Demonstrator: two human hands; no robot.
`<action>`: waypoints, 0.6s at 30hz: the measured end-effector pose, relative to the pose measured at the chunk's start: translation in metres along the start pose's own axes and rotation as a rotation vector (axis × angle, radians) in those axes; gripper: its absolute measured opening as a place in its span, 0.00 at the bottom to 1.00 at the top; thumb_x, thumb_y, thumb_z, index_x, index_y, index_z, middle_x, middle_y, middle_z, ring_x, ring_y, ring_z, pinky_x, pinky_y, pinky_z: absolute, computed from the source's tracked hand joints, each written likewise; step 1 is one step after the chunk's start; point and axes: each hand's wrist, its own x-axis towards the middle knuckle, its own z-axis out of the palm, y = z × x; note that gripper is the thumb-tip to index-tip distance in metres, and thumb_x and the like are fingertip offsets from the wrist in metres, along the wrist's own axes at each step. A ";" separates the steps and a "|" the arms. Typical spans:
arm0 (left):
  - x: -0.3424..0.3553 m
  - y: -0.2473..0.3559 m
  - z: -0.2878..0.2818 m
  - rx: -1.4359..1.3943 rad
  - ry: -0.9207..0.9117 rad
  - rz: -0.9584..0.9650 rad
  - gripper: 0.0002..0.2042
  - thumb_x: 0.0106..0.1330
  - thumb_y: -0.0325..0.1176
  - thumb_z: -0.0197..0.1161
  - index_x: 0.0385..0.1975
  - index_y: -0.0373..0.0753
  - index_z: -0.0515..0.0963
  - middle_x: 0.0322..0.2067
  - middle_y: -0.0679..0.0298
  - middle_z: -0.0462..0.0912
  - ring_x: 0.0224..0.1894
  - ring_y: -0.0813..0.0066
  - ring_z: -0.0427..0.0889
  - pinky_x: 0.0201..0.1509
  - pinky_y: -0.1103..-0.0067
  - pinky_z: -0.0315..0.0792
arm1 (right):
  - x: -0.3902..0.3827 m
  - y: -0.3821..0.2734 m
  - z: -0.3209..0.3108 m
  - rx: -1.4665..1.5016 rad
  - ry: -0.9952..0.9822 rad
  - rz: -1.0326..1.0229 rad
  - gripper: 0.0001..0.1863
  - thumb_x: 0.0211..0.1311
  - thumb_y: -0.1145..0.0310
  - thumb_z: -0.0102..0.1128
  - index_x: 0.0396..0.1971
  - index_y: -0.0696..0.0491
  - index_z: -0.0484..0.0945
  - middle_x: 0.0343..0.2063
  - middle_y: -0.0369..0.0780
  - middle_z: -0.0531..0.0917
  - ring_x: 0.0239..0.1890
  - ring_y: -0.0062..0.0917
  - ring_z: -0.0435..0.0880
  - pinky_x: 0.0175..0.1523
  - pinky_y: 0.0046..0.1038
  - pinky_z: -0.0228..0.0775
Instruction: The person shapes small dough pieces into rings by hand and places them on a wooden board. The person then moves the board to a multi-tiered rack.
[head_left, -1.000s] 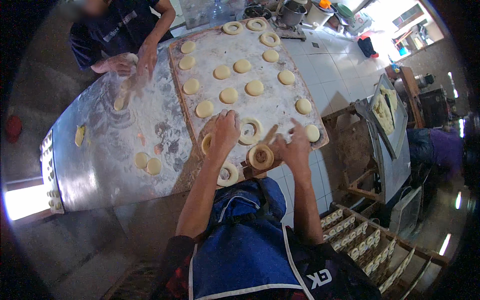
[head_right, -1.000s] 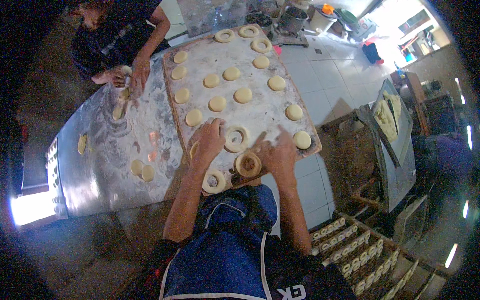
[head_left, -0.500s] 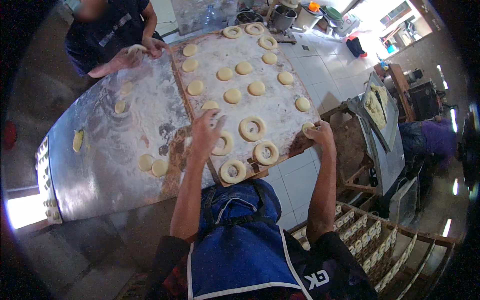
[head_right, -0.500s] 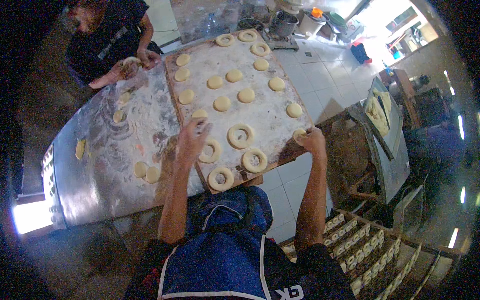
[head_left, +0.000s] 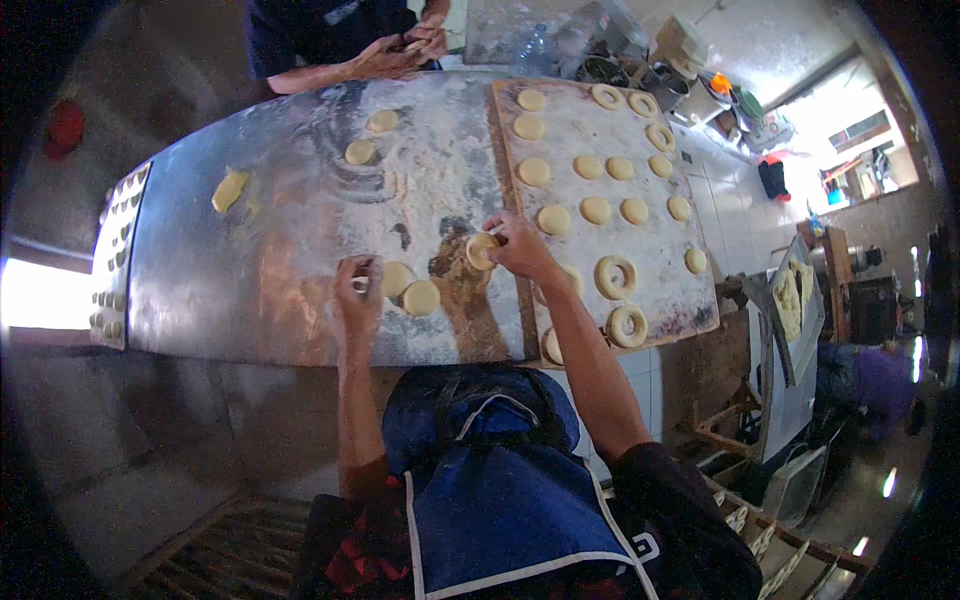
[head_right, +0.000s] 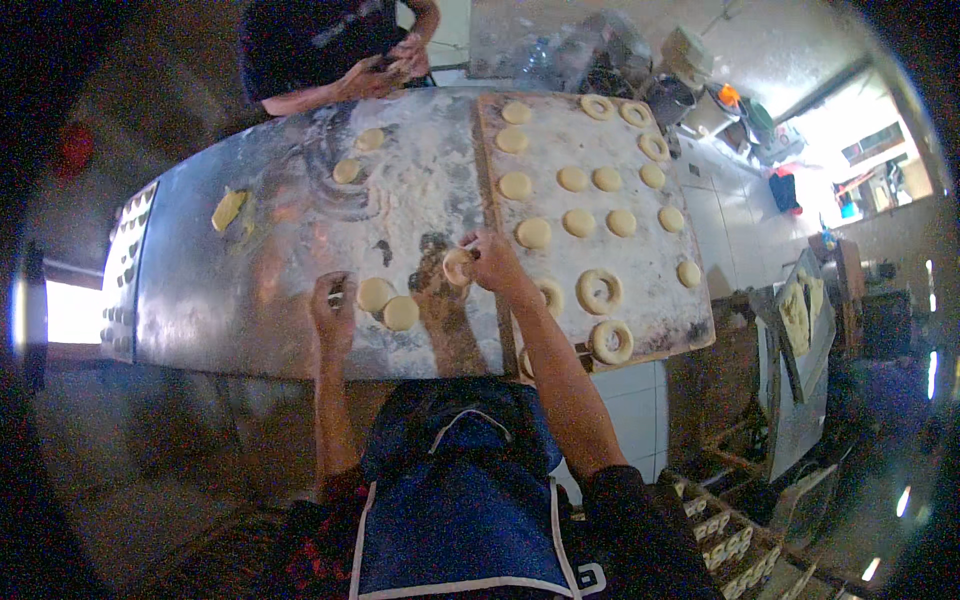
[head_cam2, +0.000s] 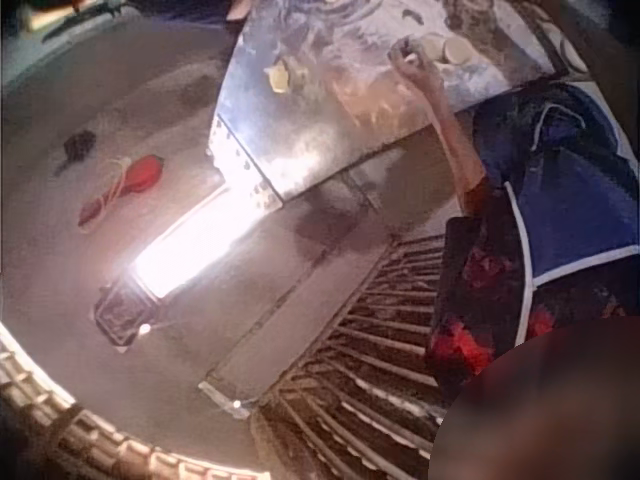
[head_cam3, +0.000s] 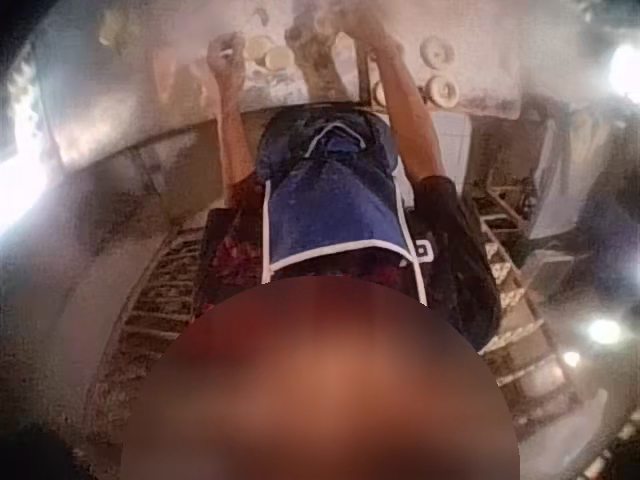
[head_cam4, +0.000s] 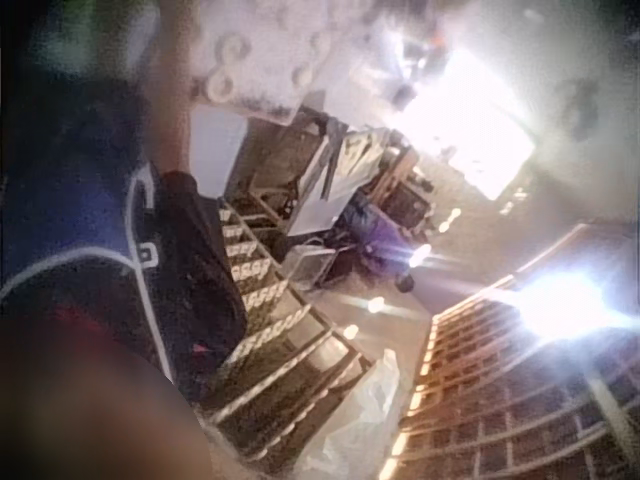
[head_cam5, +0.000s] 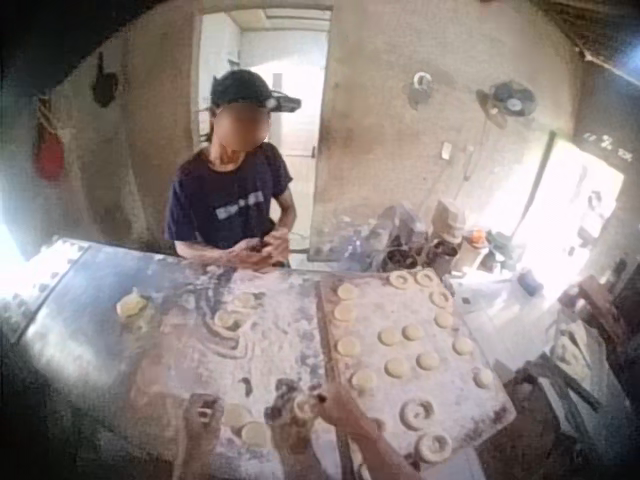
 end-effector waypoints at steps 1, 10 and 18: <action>-0.001 -0.001 -0.001 0.005 -0.008 0.036 0.07 0.63 0.31 0.61 0.36 0.35 0.79 0.33 0.58 0.80 0.35 0.69 0.80 0.38 0.75 0.73 | 0.008 0.005 0.017 -0.244 0.069 -0.039 0.18 0.41 0.67 0.72 0.33 0.55 0.76 0.27 0.42 0.80 0.33 0.31 0.80 0.37 0.31 0.70; -0.017 0.010 0.054 -0.329 -0.173 -0.064 0.10 0.63 0.32 0.63 0.39 0.33 0.79 0.35 0.58 0.82 0.36 0.73 0.80 0.41 0.78 0.74 | 0.001 -0.021 0.032 0.057 -0.034 0.096 0.19 0.42 0.74 0.70 0.34 0.56 0.70 0.25 0.41 0.81 0.32 0.28 0.82 0.37 0.31 0.75; -0.016 0.012 0.066 -0.474 -0.412 -0.121 0.13 0.66 0.31 0.59 0.47 0.32 0.72 0.42 0.60 0.78 0.39 0.76 0.78 0.39 0.79 0.74 | -0.045 -0.090 0.044 0.268 0.205 0.140 0.28 0.46 0.82 0.66 0.47 0.55 0.62 0.33 0.44 0.81 0.35 0.26 0.82 0.35 0.28 0.76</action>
